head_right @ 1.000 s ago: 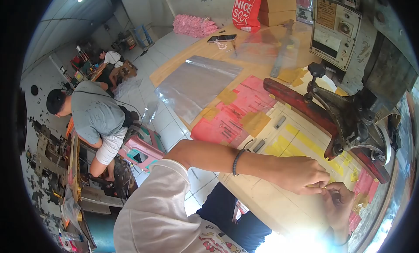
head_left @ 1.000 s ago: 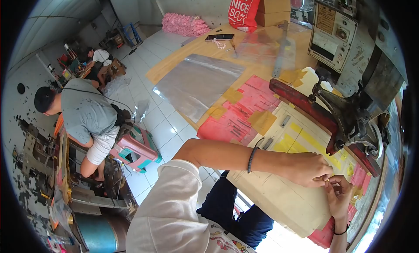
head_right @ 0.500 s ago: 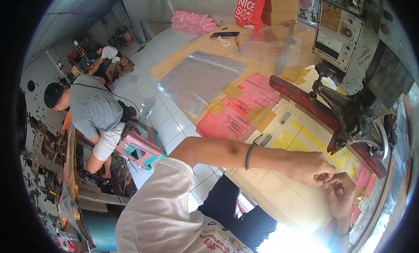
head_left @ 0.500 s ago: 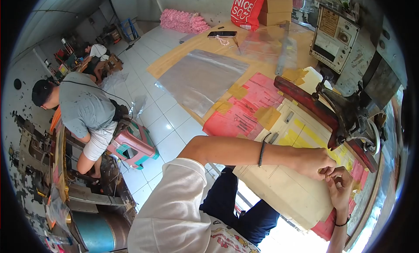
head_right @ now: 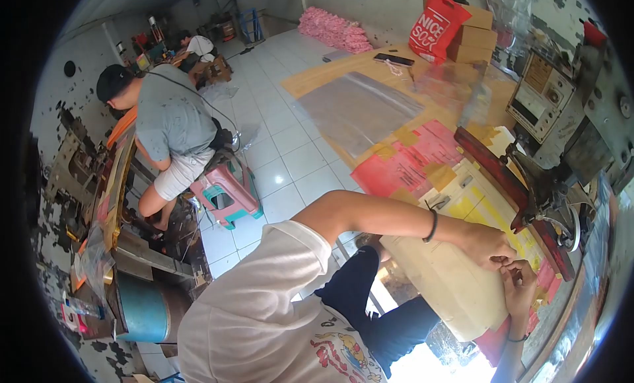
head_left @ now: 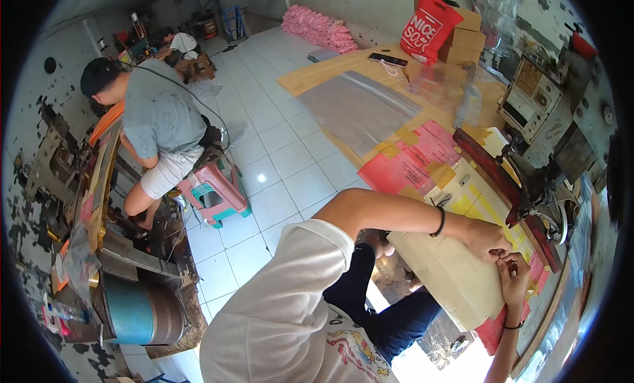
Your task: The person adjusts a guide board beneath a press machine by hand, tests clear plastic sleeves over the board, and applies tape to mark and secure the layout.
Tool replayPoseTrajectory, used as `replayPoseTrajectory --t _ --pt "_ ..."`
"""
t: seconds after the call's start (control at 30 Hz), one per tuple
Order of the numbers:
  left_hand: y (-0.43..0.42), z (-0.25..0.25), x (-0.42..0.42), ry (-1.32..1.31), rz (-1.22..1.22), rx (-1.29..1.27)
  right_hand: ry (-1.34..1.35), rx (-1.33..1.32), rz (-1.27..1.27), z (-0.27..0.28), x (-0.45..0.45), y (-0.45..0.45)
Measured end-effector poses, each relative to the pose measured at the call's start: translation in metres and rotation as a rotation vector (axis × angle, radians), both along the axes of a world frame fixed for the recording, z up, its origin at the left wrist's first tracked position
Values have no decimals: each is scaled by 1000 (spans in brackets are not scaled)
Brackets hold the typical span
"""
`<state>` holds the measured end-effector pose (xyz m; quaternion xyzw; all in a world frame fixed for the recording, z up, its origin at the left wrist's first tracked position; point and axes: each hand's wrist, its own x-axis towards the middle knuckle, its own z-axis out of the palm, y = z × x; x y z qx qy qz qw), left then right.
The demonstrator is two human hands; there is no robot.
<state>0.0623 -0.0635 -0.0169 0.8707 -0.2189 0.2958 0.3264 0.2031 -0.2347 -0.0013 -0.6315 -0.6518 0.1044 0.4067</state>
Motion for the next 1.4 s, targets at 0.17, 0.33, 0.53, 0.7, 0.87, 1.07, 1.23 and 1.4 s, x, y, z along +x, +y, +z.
replayPoseTrajectory --t 0.17,0.33,0.53,0.7,0.87,1.07,1.23,1.4 --pt "-5 9 -12 -42 78 162 -143 -22 -23 9 -6 -12" --pt "-55 39 -78 -28 189 -67 -190 100 57 54 -64 -43" --pt "-109 47 -171 60 235 -396 -217 13 150 76 -135 -76" --pt "-132 33 -219 63 299 -555 -244 -72 261 82 -178 -77" --pt "-149 26 -256 152 346 -627 -214 -155 379 75 -201 -78" --pt "-155 14 -279 230 305 -662 -160 -253 433 68 -222 -83" --pt "-156 23 -295 282 252 -738 -169 -292 496 79 -232 -80" --pt "-157 22 -298 269 288 -752 -94 -282 529 75 -228 -71"
